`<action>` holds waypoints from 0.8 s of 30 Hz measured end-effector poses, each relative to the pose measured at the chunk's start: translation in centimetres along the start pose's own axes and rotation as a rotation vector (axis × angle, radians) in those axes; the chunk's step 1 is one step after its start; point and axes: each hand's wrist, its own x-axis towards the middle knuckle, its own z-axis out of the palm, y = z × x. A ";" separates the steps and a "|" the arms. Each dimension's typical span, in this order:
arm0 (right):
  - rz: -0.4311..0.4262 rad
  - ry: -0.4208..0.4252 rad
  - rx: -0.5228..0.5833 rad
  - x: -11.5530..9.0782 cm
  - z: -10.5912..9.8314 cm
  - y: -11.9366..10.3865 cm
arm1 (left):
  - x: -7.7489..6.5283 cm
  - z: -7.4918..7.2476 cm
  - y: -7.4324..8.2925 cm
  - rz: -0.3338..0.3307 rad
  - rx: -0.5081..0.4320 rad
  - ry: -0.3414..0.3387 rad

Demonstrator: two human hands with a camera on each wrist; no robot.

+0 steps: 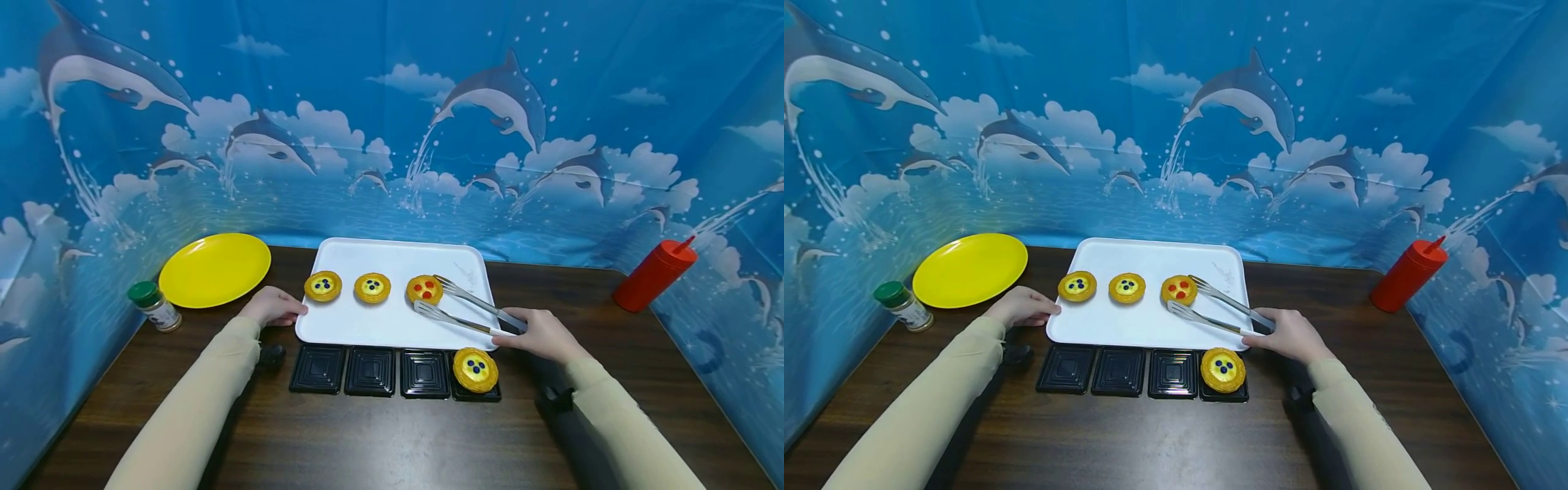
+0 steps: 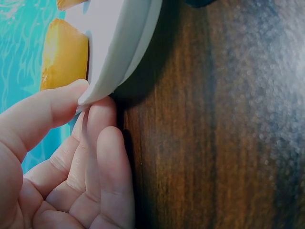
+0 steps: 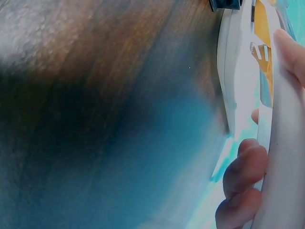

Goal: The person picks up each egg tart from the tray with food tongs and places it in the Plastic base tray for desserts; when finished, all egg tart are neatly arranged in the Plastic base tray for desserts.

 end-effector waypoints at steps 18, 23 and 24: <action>0.016 -0.007 0.047 -0.8 0.3 0.7 | -0.6 0.0 0.2 0.003 -0.002 0.004; 0.007 0.005 0.056 -1.8 0.0 1.0 | -0.5 0.0 0.2 0.008 -0.003 0.006; 0.008 0.007 0.059 -2.0 0.0 1.0 | -0.5 0.0 0.1 0.006 -0.001 0.009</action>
